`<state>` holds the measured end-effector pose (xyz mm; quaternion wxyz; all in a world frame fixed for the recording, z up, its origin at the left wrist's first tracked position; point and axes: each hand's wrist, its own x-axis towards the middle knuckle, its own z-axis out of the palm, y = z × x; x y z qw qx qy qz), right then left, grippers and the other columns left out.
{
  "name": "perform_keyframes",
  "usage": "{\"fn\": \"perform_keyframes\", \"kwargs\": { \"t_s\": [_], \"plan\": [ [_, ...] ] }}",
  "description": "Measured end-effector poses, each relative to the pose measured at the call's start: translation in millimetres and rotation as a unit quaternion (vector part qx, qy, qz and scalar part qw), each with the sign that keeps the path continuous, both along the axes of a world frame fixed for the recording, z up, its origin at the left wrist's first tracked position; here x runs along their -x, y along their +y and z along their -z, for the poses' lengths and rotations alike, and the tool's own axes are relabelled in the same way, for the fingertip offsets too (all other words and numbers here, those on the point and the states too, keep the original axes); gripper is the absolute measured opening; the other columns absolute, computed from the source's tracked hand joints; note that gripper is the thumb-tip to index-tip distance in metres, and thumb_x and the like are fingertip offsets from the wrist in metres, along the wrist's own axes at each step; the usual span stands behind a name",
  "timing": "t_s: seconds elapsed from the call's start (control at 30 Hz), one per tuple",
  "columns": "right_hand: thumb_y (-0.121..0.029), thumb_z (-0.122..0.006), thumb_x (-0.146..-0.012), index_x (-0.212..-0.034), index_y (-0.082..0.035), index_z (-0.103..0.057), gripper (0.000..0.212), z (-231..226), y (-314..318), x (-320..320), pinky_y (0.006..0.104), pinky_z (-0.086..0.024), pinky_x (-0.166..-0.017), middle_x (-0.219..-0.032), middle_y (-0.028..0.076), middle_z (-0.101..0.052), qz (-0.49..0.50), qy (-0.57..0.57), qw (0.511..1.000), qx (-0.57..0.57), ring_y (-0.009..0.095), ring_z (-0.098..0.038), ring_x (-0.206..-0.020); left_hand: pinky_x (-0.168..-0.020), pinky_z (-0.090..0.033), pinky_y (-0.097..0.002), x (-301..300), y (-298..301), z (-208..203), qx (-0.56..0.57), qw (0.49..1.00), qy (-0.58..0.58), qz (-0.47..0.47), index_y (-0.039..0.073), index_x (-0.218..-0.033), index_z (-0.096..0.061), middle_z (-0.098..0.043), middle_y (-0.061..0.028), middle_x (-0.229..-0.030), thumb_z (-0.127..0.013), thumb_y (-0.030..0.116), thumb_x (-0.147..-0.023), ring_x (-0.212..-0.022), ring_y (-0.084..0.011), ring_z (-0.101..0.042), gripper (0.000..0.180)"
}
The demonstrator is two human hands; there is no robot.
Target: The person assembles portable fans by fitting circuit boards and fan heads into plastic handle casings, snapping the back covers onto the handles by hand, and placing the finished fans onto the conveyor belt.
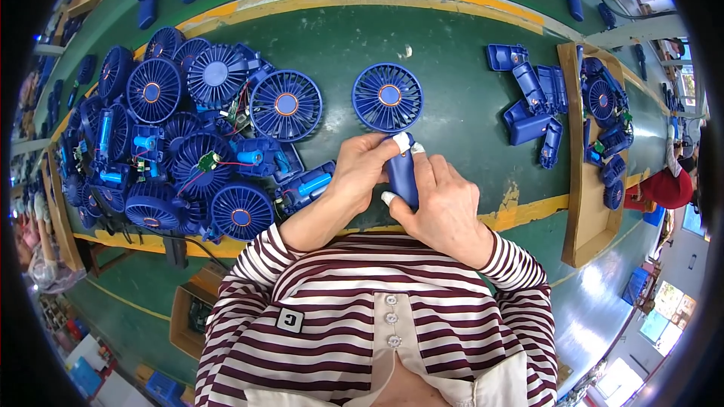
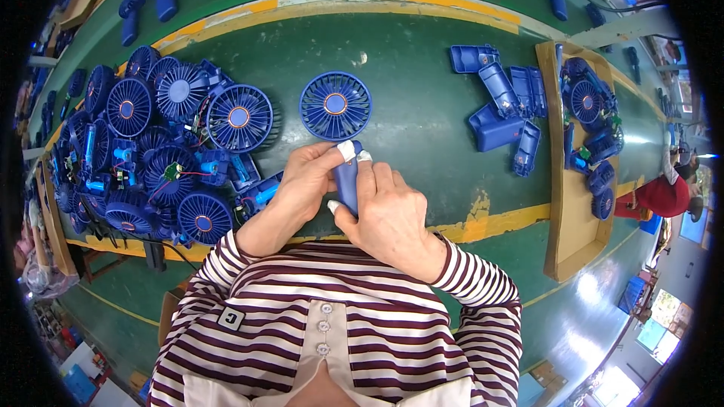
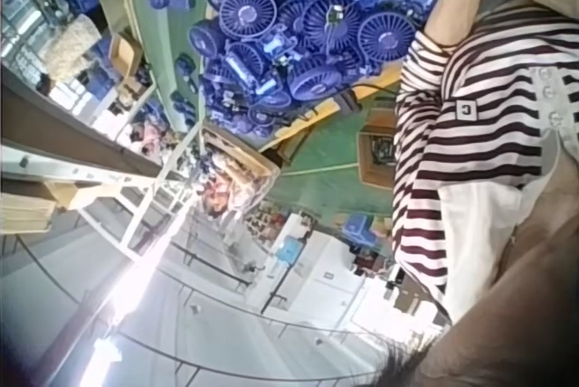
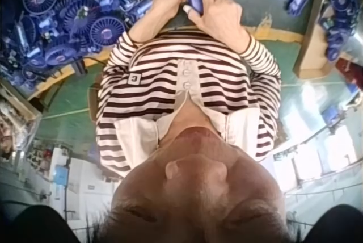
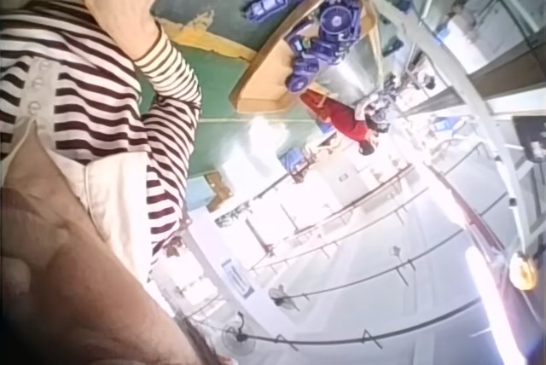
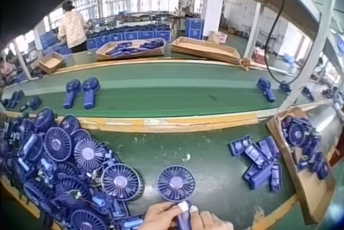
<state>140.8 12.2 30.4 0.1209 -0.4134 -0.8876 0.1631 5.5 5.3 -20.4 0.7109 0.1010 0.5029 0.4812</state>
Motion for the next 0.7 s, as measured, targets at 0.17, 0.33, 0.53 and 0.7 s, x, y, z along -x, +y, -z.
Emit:
{"fn": "perform_keyframes", "kwargs": {
  "t_s": [0.17, 0.33, 0.53, 0.7],
  "plan": [
    [-0.025, -0.071, -0.064, -0.099, 0.005, -0.052, 0.050, 7.0, 0.0, -10.2, 0.0327, -0.046, -0.048, -0.075, 0.013, -0.054, 0.055, 0.086, 0.995, 0.020, 0.026, -0.058, -0.061, -0.074, -0.049, -0.0300, 0.9, -2.3, 3.9, -0.022, 0.999, -0.033, -0.036, -0.003, -0.099, -0.058, -0.062, -0.0099, -0.091, -0.056, 0.015, -0.085, -0.082, -0.0177, -0.060, 0.024],
    [-0.020, -0.070, -0.071, -0.095, 0.007, -0.054, 0.040, 30.0, 6.7, -14.5, 0.0288, -0.048, -0.057, -0.074, 0.012, -0.060, 0.181, 0.326, 0.832, 0.411, 0.016, -0.060, -0.066, -0.079, -0.047, -0.0278, 1.7, -2.7, -4.6, -0.117, 0.991, -0.061, -0.031, -0.003, -0.101, -0.058, -0.062, -0.0122, -0.101, -0.056, 0.017, -0.084, -0.088, -0.0147, -0.059, 0.026],
    [-0.013, -0.064, -0.078, -0.103, 0.005, -0.051, 0.033, 19.4, 12.7, -5.1, 0.0249, -0.049, -0.064, -0.086, 0.008, -0.060, 0.162, 0.344, 0.737, 0.558, 0.014, -0.060, -0.071, -0.065, -0.050, -0.0238, 0.2, -6.7, -1.0, -0.153, 0.984, -0.089, -0.002, -0.002, -0.104, -0.057, -0.062, -0.0128, -0.100, -0.056, 0.016, -0.085, -0.083, -0.0143, -0.060, 0.027],
    [-0.014, -0.063, -0.080, -0.102, 0.005, -0.051, 0.031, 21.7, 11.8, -4.0, 0.0262, -0.052, -0.065, -0.087, 0.009, -0.060, 0.175, 0.333, 0.739, 0.559, 0.015, -0.061, -0.071, -0.064, -0.050, -0.0235, -1.4, -7.8, -1.0, -0.162, 0.982, -0.095, -0.025, -0.003, -0.103, -0.057, -0.063, -0.0129, -0.098, -0.057, 0.017, -0.085, -0.082, -0.0147, -0.060, 0.027]
  ]
}}
